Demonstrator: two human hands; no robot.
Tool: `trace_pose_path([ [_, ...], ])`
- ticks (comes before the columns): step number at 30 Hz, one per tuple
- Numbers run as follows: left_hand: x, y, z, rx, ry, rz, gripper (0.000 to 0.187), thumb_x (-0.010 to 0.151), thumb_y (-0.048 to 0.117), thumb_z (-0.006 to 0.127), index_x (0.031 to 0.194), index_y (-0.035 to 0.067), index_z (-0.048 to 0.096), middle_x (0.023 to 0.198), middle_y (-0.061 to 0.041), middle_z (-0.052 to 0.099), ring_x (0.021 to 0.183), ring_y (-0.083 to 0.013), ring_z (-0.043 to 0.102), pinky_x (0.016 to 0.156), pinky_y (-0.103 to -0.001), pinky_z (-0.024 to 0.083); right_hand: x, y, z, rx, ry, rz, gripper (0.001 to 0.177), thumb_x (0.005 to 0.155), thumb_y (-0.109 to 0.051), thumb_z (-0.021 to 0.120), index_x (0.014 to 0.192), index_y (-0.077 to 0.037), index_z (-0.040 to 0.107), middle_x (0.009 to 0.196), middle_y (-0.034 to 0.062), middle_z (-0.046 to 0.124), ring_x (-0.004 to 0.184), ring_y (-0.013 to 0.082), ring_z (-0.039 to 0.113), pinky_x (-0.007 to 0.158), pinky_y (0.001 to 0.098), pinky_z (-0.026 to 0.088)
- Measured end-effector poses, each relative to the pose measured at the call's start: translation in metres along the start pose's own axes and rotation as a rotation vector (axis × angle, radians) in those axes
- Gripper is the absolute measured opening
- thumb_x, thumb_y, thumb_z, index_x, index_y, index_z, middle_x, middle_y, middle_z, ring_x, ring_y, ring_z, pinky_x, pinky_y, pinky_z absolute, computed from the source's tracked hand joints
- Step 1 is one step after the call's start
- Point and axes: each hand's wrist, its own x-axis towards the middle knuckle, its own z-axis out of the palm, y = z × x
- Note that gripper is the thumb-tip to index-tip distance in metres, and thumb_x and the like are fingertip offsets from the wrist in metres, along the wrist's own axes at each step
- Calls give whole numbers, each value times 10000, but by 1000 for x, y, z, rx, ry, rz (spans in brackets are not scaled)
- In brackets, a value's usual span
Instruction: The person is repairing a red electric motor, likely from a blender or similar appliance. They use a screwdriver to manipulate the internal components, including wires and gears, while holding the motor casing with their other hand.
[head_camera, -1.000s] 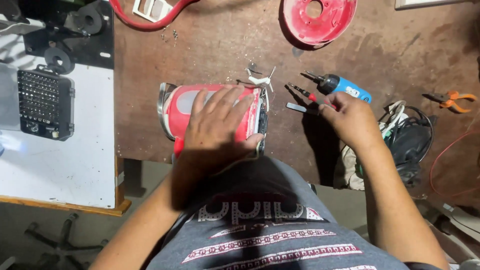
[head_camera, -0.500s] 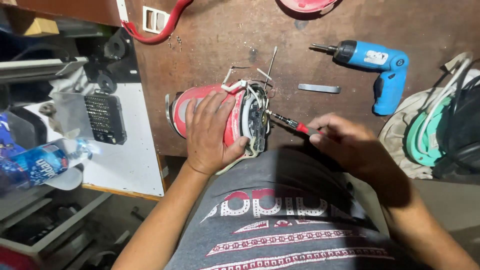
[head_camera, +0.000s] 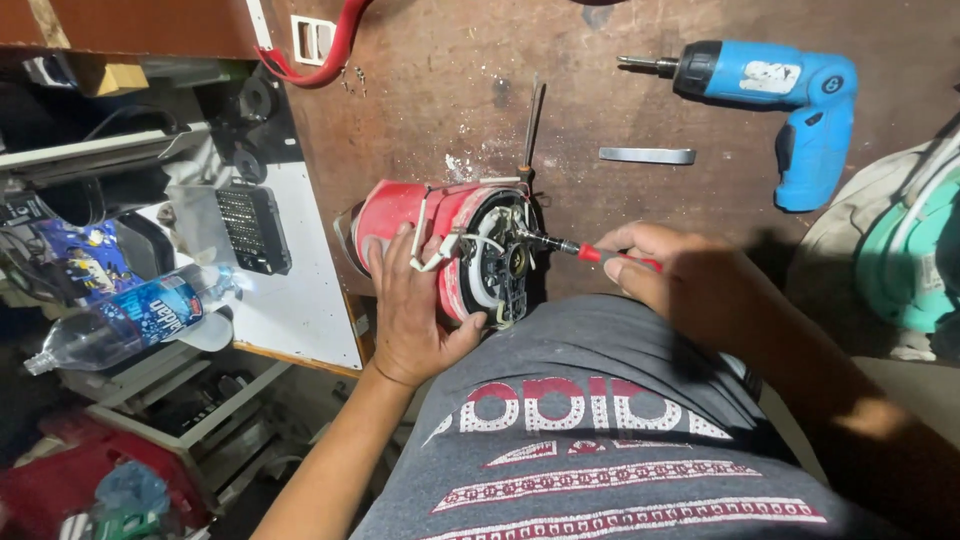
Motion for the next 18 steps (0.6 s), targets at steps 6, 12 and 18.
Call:
trace_pose_path([
  [6,-1,-17,20,-78,152,-57,866,1003,756,726,1608,137,692,1486,-142,590,1544,-479,597,1429,-724,220,14,0,-4,109,-38,32,409,1064,-392,718,1434,-279,850,1070,77,962,1124,380,876,1040,528,662],
  [12,8,-13,22,-68,183,-55,790,993,726,673,1535,152,686,1542,-170,643,1528,-482,627,1417,-723,210,7,-1,-11,159,-97,42,369,1056,-365,708,1363,-275,891,974,100,968,999,343,897,948,518,677],
  [18,24,14,7,15,94,-138,917,1093,791,350,1487,44,709,1667,-149,673,1594,-447,639,1431,-730,270,4,2,-14,193,-126,-124,271,1072,-277,772,1188,-145,978,599,-3,739,510,134,496,544,354,337],
])
